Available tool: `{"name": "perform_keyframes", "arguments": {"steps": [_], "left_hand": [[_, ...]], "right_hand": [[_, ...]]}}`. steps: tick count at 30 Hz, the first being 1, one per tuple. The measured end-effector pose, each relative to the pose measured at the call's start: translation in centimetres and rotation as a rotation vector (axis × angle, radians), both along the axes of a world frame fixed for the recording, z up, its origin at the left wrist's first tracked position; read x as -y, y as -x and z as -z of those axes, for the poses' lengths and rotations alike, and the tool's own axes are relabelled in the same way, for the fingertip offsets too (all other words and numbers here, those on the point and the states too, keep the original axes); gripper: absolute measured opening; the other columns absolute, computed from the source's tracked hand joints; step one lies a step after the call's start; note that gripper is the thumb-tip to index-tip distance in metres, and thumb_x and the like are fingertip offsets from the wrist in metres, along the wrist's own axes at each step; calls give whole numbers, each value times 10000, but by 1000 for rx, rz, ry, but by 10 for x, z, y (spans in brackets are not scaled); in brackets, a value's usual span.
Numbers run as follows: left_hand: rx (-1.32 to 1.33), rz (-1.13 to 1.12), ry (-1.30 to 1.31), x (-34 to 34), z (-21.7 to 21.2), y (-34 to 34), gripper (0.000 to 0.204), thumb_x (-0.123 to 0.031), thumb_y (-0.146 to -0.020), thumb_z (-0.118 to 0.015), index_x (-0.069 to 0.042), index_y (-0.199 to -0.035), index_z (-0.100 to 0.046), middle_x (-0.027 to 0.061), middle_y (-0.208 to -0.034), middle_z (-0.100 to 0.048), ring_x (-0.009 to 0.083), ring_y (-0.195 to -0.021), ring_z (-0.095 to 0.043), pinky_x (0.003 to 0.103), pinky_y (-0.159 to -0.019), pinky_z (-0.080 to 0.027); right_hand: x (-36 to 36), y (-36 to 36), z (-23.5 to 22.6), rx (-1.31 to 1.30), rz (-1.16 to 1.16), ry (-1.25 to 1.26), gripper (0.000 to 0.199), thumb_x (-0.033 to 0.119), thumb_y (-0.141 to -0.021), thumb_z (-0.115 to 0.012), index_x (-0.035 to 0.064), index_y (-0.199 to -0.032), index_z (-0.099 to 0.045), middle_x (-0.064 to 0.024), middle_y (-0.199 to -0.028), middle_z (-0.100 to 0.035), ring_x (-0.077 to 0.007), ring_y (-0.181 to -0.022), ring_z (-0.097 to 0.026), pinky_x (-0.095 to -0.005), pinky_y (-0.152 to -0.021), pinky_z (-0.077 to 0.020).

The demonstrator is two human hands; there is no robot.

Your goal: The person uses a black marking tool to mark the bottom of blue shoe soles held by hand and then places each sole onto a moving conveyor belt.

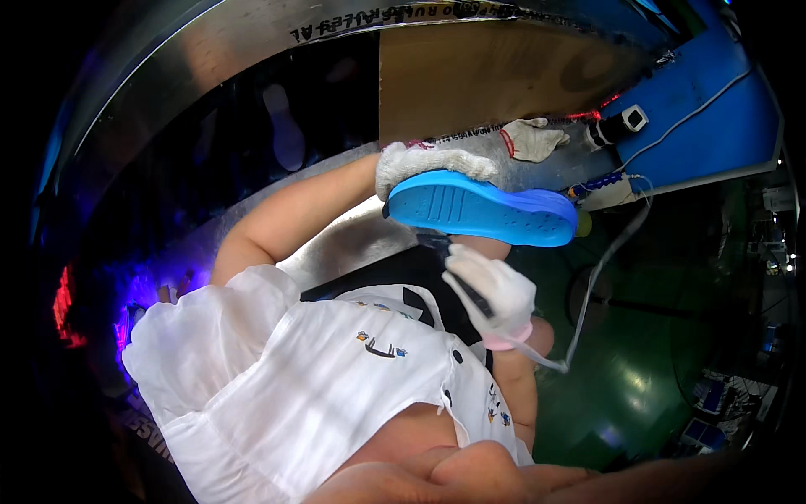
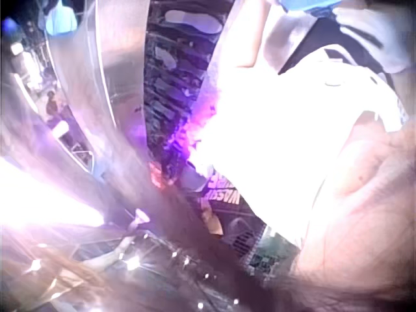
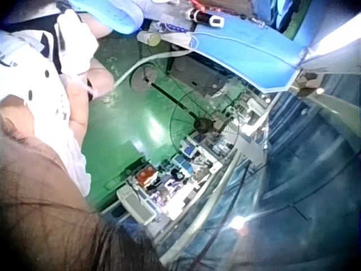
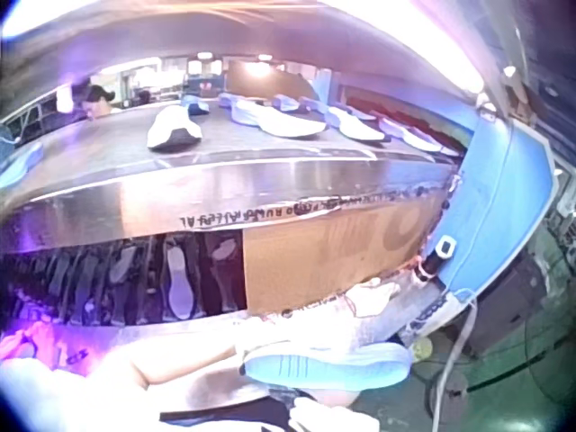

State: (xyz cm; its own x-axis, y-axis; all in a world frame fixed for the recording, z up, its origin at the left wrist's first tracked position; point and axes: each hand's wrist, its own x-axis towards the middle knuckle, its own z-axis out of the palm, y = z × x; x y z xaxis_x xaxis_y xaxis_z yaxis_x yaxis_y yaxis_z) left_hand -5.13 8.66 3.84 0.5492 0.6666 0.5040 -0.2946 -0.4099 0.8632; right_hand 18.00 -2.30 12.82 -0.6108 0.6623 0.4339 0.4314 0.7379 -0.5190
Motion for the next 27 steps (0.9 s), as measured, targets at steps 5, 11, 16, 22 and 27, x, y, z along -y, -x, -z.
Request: {"name": "perform_keyframes", "arguments": {"steps": [5,11,16,22,27], "left_hand": [[-130,153,342,-3,-20,10,574,-233,-882,-701,-55,-1391,-505,167,-1417,-515,269,-1293,-524,384,-1056,-459],[-202,84,-199,-12,-18,19,906,-115,-704,-858,-64,-1485,-402,119,-1497,-448,245,-1374,-440,349,-1155,-337],[-7,168,589,-13,-3,35,594,-163,-830,-749,-82,-1379,-534,137,-1428,-519,242,-1327,-500,363,-1122,-383],[-177,53,43,-7,-30,32,493,-349,-954,-561,-80,-1367,-565,124,-1384,-565,237,-1246,-571,354,-1115,-402],[-72,77,-26,-12,-29,32,457,-337,-984,-541,-83,-1362,-578,143,-1287,-632,249,-1074,-670,317,-968,-517]], "right_hand": [[-12,-10,10,-36,10,-137,215,95,-762,-782,93,-974,-743,-96,-1033,-737,-225,-677,-668,-302,-608,-538],[-24,-24,8,-214,59,-59,290,-39,-701,-792,12,-978,-724,-161,-1034,-733,-260,-747,-693,-321,-658,-536],[-6,-16,-11,49,-1,-262,257,85,-744,-778,122,-995,-742,-60,-1070,-735,-175,-567,-587,-282,-527,-489],[-4,-21,-21,143,26,-219,304,-2,-681,-815,39,-971,-731,-147,-1040,-734,-249,-654,-653,-309,-601,-521],[-24,-34,-13,-95,130,-181,305,-40,-666,-811,20,-952,-725,-154,-1024,-740,-267,-750,-705,-304,-651,-538]]}}
